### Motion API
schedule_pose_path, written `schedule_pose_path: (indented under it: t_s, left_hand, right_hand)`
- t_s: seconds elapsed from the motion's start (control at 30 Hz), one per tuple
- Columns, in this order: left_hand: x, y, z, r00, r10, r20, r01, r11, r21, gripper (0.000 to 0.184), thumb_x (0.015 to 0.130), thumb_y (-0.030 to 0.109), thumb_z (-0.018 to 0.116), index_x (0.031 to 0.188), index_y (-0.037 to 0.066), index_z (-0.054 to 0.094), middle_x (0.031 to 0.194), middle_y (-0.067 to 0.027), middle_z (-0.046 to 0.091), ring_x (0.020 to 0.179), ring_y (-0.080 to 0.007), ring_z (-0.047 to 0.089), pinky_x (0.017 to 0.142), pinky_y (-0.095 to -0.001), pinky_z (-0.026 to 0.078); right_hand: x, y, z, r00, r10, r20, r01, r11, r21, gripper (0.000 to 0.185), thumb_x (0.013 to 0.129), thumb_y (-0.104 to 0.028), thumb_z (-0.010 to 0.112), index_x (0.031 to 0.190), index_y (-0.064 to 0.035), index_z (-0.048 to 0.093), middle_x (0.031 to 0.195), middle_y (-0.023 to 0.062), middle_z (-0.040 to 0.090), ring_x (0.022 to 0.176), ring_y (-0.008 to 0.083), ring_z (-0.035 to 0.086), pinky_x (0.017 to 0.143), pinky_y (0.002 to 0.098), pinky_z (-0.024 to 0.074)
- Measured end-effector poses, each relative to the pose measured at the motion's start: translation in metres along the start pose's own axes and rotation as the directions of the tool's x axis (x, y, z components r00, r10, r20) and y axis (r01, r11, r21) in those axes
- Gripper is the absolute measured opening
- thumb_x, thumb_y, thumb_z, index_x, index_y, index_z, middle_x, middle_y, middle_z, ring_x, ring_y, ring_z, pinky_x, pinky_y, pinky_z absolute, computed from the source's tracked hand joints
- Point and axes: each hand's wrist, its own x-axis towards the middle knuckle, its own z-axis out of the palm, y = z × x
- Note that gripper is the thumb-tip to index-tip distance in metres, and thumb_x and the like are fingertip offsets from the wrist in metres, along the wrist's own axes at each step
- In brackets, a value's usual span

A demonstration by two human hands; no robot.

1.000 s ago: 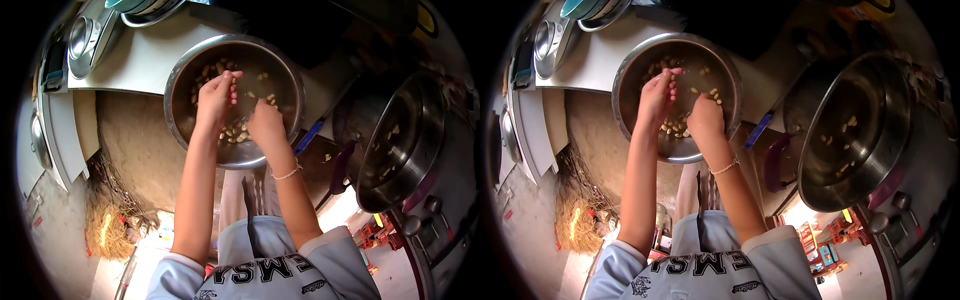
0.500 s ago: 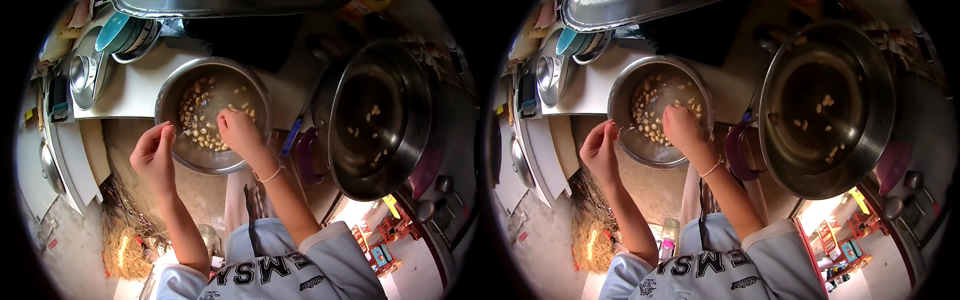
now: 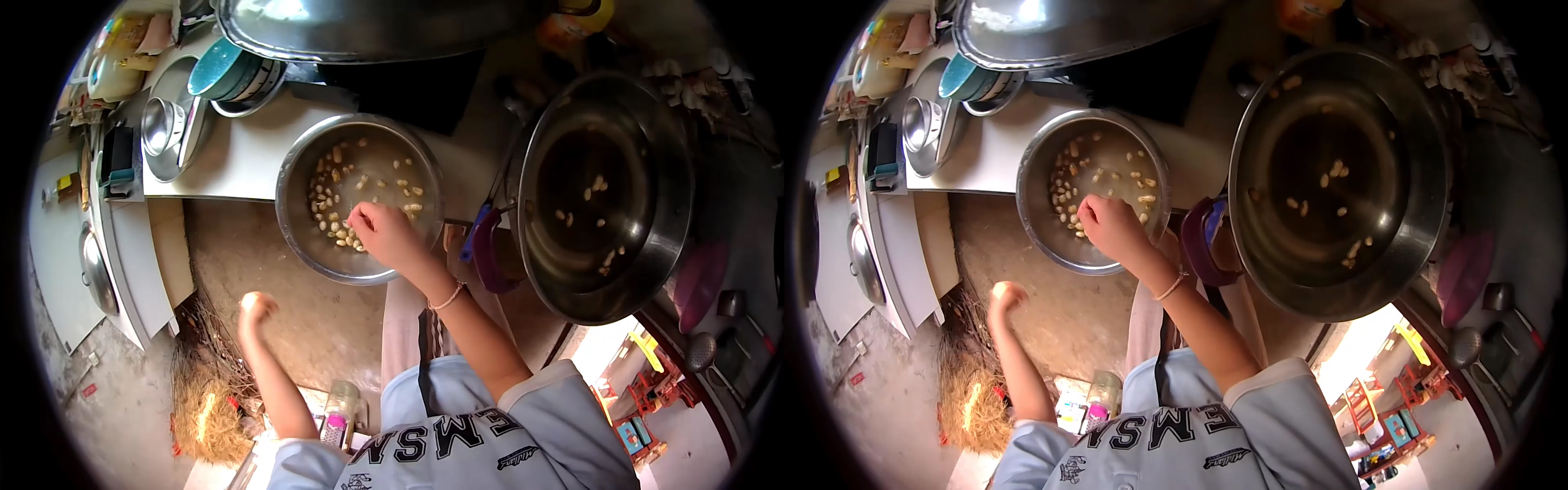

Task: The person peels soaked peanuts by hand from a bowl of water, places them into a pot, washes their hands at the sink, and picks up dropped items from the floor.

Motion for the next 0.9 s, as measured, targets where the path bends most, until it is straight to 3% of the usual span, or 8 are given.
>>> schedule_pose_path:
  t_s: [0.07,0.1,0.2,0.33,0.53,0.67,0.8,0.9]
  left_hand:
    - [0.032,-0.048,0.063,0.760,0.366,0.538,-0.643,0.545,0.538,0.019,0.077,0.019,0.056,0.076,0.002,0.064,0.064,-0.0076,0.061,0.055,-0.0147,0.056,0.054,-0.0296,0.045]
    - [0.015,-0.045,0.078,0.738,0.278,0.615,-0.496,0.842,0.214,0.019,0.075,0.021,0.059,0.077,0.003,0.064,0.062,-0.0082,0.060,0.053,-0.0139,0.057,0.052,-0.0279,0.046]
    - [-0.047,-0.017,0.068,0.763,0.503,0.406,-0.598,0.787,0.150,0.014,0.076,0.013,0.057,0.077,0.001,0.062,0.060,-0.0049,0.057,0.051,-0.0111,0.053,0.049,-0.0246,0.044]
    - [-0.147,0.014,-0.019,0.655,0.752,0.072,-0.531,0.526,-0.664,0.011,0.079,0.001,0.049,0.072,0.002,0.058,0.061,-0.0013,0.055,0.056,-0.0091,0.051,0.060,-0.0264,0.044]
    - [-0.086,-0.018,-0.016,0.785,0.462,0.414,-0.467,0.879,-0.096,0.011,0.079,0.005,0.052,0.069,0.002,0.054,0.057,-0.0013,0.053,0.058,-0.0076,0.050,0.056,-0.0237,0.041]
    - [-0.127,0.010,0.005,0.770,0.544,0.334,-0.555,0.829,-0.072,0.008,0.076,0.005,0.055,0.073,-0.002,0.055,0.061,-0.0042,0.056,0.057,-0.0086,0.052,0.053,-0.0247,0.041]
    - [-0.290,0.108,0.009,0.303,0.931,-0.204,-0.951,0.282,-0.123,0.007,0.071,0.001,0.057,0.078,-0.002,0.056,0.067,-0.0057,0.056,0.059,-0.0127,0.051,0.054,-0.0231,0.041]
    - [-0.358,0.166,0.036,0.090,0.982,-0.164,-0.951,0.036,-0.307,0.017,0.068,-0.001,0.057,0.085,0.000,0.058,0.070,-0.0073,0.057,0.059,-0.0163,0.051,0.055,-0.0238,0.041]
  right_hand:
    - [-0.005,0.000,0.009,0.999,-0.040,0.007,0.040,0.998,-0.058,0.012,0.075,-0.009,0.049,0.068,-0.0002,0.054,0.060,0.0158,0.055,0.054,0.0297,0.054,0.049,0.0343,0.0413]
    - [-0.007,-0.004,0.011,0.998,-0.066,0.005,0.066,0.991,-0.118,0.012,0.075,-0.009,0.049,0.068,-0.0005,0.054,0.059,0.0160,0.054,0.053,0.0302,0.054,0.048,0.0347,0.0408]
    - [-0.019,-0.021,0.011,0.998,-0.041,0.044,0.045,0.994,-0.103,0.012,0.075,-0.009,0.049,0.067,-0.0009,0.054,0.058,0.0165,0.053,0.053,0.0318,0.053,0.047,0.0361,0.0405]
    - [-0.025,-0.023,0.017,0.993,-0.001,0.115,0.010,0.997,-0.075,0.013,0.074,-0.011,0.051,0.067,-0.0011,0.054,0.055,0.0131,0.053,0.046,0.0224,0.050,0.046,0.0306,0.0389]
    - [-0.033,-0.014,0.037,0.999,0.031,-0.004,-0.030,0.977,0.210,0.013,0.076,-0.013,0.052,0.070,-0.0020,0.057,0.057,0.0065,0.056,0.049,0.0141,0.050,0.048,0.0265,0.0395]
    - [-0.050,-0.023,0.028,0.998,-0.027,0.057,0.022,0.996,0.088,0.013,0.077,-0.011,0.050,0.073,-0.0009,0.057,0.056,0.0008,0.052,0.050,0.0059,0.044,0.046,0.0220,0.0349]
    - [-0.055,-0.003,0.022,0.995,0.014,0.096,-0.032,0.983,0.182,0.011,0.078,-0.009,0.050,0.075,-0.0002,0.057,0.064,0.0020,0.056,0.058,0.0064,0.048,0.052,0.0215,0.0386]
    - [-0.055,0.015,0.019,0.980,0.052,0.193,-0.132,0.894,0.427,0.012,0.079,-0.009,0.052,0.075,0.0012,0.056,0.070,0.0026,0.057,0.067,0.0077,0.051,0.060,0.0212,0.0410]
